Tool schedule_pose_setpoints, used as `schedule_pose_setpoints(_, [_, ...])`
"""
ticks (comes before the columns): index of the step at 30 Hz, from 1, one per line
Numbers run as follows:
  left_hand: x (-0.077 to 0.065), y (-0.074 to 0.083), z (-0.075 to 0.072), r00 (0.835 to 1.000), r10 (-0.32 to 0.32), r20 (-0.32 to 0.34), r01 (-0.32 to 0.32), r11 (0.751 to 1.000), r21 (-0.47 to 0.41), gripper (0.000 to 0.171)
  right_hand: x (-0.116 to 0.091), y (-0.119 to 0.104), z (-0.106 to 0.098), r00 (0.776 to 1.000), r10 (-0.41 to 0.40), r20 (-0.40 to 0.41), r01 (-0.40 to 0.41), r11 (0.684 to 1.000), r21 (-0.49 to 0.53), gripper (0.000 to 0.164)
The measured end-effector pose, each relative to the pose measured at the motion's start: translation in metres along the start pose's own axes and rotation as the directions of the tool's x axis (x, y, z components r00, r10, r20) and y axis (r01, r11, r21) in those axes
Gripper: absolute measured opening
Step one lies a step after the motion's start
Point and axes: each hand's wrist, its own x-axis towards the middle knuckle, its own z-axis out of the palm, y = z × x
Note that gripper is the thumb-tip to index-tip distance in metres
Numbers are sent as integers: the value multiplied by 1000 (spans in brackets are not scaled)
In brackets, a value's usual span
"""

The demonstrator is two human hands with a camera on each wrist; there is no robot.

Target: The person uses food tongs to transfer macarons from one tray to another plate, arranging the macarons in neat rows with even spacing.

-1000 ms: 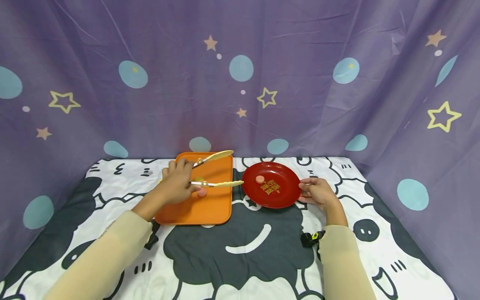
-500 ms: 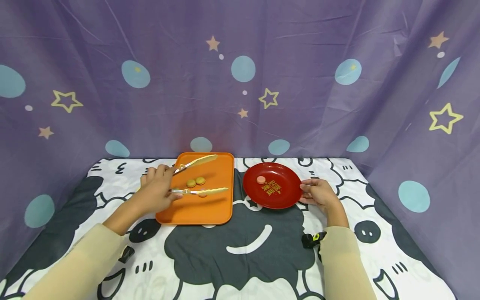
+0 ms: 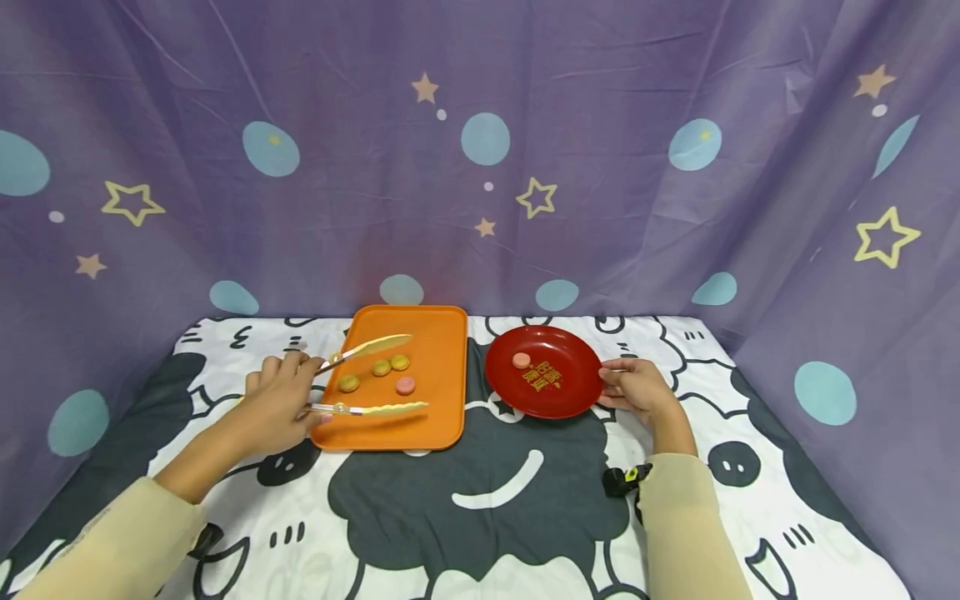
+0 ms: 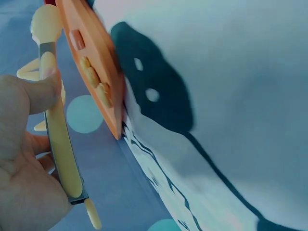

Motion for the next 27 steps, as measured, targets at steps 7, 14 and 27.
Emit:
schedule_pose_setpoints(7, [-13, -6, 3, 1000, 5, 26, -6, 1000, 13, 76, -1, 0, -1, 1000, -4, 6, 4, 1000, 1, 32])
schedule_pose_setpoints(14, [-17, -10, 6, 1000, 9, 24, -9, 1000, 17, 71, -1, 0, 0, 1000, 1, -3, -1, 1000, -3, 32])
schedule_pose_setpoints(27, [-15, -13, 13, 1000, 12, -2, -12, 999, 41, 54, -1, -1, -2, 1000, 2, 1, -2, 1000, -9, 33])
